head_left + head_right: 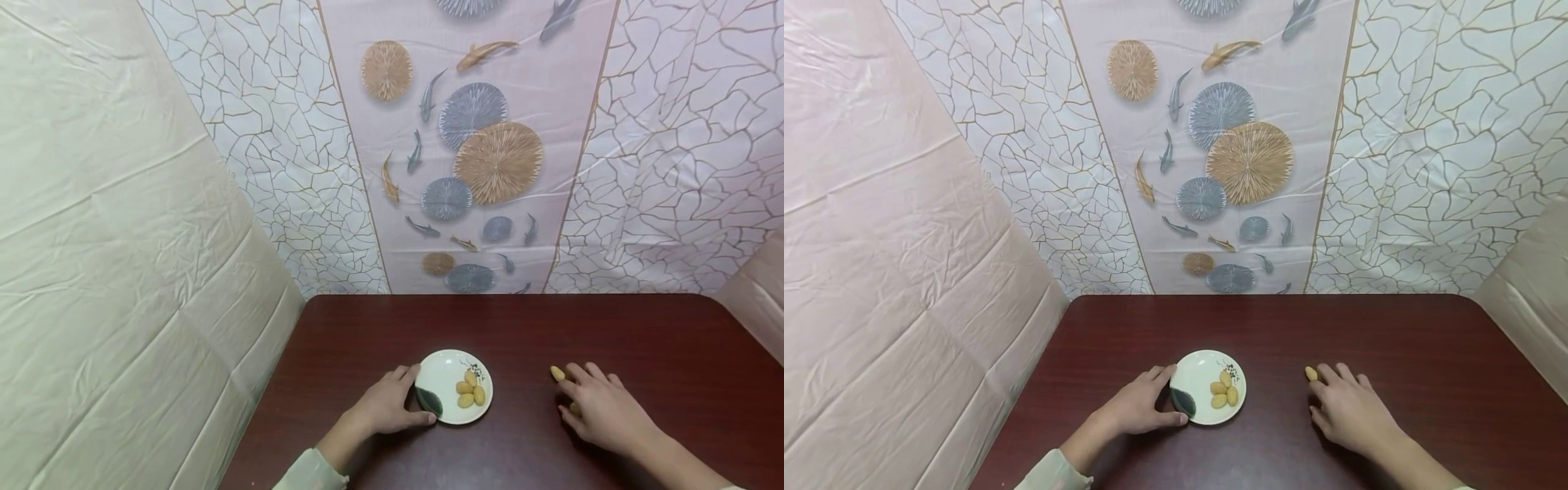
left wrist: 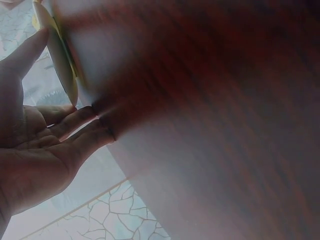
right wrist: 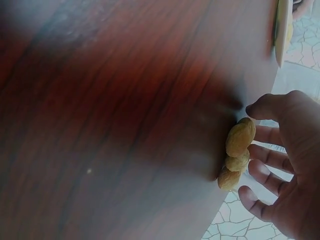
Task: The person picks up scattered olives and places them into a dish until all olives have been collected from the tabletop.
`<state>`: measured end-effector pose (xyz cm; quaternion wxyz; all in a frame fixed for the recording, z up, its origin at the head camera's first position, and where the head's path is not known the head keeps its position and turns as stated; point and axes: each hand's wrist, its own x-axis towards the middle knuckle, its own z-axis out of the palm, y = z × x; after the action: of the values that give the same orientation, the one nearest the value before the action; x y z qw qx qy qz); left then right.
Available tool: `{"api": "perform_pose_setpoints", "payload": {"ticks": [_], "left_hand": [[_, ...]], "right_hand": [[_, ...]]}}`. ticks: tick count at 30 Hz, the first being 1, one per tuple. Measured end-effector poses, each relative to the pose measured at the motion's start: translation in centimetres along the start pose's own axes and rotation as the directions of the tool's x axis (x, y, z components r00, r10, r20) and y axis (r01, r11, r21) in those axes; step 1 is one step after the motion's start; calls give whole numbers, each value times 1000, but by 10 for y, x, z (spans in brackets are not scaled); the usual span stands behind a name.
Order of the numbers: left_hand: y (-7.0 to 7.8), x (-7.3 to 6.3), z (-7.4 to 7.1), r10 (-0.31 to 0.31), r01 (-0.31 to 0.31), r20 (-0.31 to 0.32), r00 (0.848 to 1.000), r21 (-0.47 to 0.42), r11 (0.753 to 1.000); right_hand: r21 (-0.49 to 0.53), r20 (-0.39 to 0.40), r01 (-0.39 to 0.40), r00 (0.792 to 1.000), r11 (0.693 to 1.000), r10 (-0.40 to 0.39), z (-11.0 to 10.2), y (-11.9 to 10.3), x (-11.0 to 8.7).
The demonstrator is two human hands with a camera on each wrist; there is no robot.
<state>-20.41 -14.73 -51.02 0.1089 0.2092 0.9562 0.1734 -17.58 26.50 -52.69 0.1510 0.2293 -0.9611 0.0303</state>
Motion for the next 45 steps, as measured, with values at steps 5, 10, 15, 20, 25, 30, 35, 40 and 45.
{"api": "perform_pose_setpoints", "payload": {"ticks": [5,10,15,20,25,30,35,40,45], "left_hand": [[0,0,0,-2,2,-2,1000,1,1000],[1,0,0,-2,2,-3,1000,3,1000],[1,1,0,-1,1,0,1000,11,1000],[1,0,-1,-4,4,1,1000,3,1000],[1,-1,0,-5,5,1,1000,-3,1000],[0,0,0,8,-8,1,1000,-21,1000],[-3,1,2,33,-33,-14,999,-18,999],[2,0,-1,2,-2,3,1000,-16,1000],[1,1,0,-5,5,3,1000,1,1000]], "right_hand": [[13,56,-19,998,1000,18,-2,1,-1],[26,83,12,996,1000,-14,-5,-1,-5],[27,97,34,995,999,-36,-7,-2,-9],[33,124,28,992,999,-32,-10,-1,-9],[31,121,27,992,999,-30,-9,0,-10],[28,114,34,993,999,-37,-9,2,-10],[33,105,45,993,998,-48,-11,3,-11],[43,127,44,991,998,-49,-14,5,-14],[64,158,49,986,997,-59,-14,9,-15]]}}
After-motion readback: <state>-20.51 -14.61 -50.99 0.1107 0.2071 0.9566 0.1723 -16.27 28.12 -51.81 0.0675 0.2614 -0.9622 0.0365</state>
